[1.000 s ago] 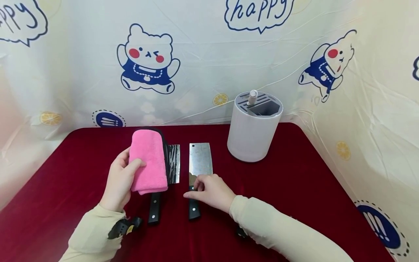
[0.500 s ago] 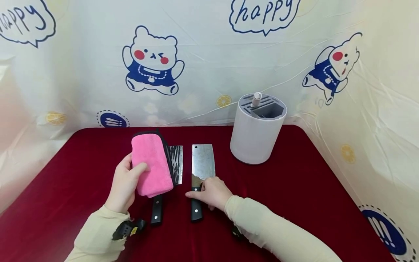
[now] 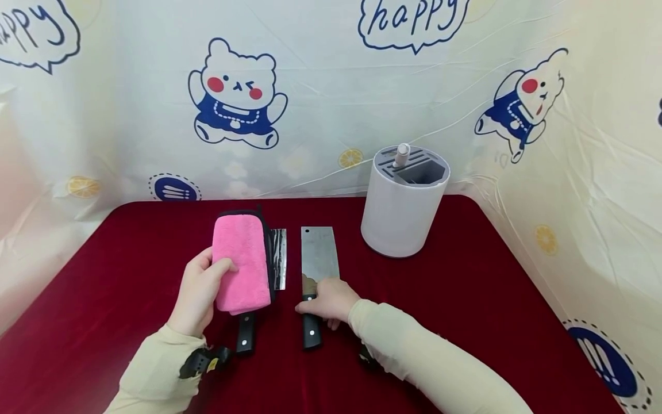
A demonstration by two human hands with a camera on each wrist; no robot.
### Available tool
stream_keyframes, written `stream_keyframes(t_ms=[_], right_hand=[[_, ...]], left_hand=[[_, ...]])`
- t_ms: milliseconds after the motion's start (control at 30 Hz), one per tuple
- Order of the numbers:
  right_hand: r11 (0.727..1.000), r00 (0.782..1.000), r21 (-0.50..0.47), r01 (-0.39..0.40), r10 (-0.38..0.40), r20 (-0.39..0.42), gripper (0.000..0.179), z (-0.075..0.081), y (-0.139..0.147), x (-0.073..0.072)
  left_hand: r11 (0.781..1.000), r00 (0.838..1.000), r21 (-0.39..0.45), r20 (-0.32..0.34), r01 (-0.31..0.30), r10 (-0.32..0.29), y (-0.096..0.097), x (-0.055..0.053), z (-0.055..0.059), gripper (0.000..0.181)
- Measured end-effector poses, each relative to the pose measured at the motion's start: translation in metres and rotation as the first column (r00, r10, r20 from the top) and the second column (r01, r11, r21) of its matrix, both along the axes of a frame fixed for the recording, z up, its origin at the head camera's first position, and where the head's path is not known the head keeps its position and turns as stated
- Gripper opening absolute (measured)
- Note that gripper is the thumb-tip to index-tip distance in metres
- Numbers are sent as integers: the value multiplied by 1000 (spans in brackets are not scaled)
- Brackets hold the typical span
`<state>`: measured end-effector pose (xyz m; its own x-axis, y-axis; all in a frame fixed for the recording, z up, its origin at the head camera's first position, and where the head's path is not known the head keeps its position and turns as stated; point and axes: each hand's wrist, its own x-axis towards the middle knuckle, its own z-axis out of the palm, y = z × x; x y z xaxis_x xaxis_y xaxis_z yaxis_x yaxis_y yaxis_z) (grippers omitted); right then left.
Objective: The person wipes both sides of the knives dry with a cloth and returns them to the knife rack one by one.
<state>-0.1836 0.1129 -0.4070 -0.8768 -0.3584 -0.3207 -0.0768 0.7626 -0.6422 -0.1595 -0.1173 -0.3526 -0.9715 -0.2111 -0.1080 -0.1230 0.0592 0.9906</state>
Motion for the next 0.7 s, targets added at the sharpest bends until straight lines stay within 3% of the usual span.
stream_keyframes(t_ms=[433, 700], right_hand=[[977, 986, -191, 98, -68, 155, 32, 1, 23, 1], [891, 923, -419, 174, 0, 385, 21, 6, 40, 9]], left_hand=[[997, 998, -48, 30, 55, -54, -4, -1, -2, 38], [997, 998, -43, 18, 57, -56, -6, -2, 2, 39]])
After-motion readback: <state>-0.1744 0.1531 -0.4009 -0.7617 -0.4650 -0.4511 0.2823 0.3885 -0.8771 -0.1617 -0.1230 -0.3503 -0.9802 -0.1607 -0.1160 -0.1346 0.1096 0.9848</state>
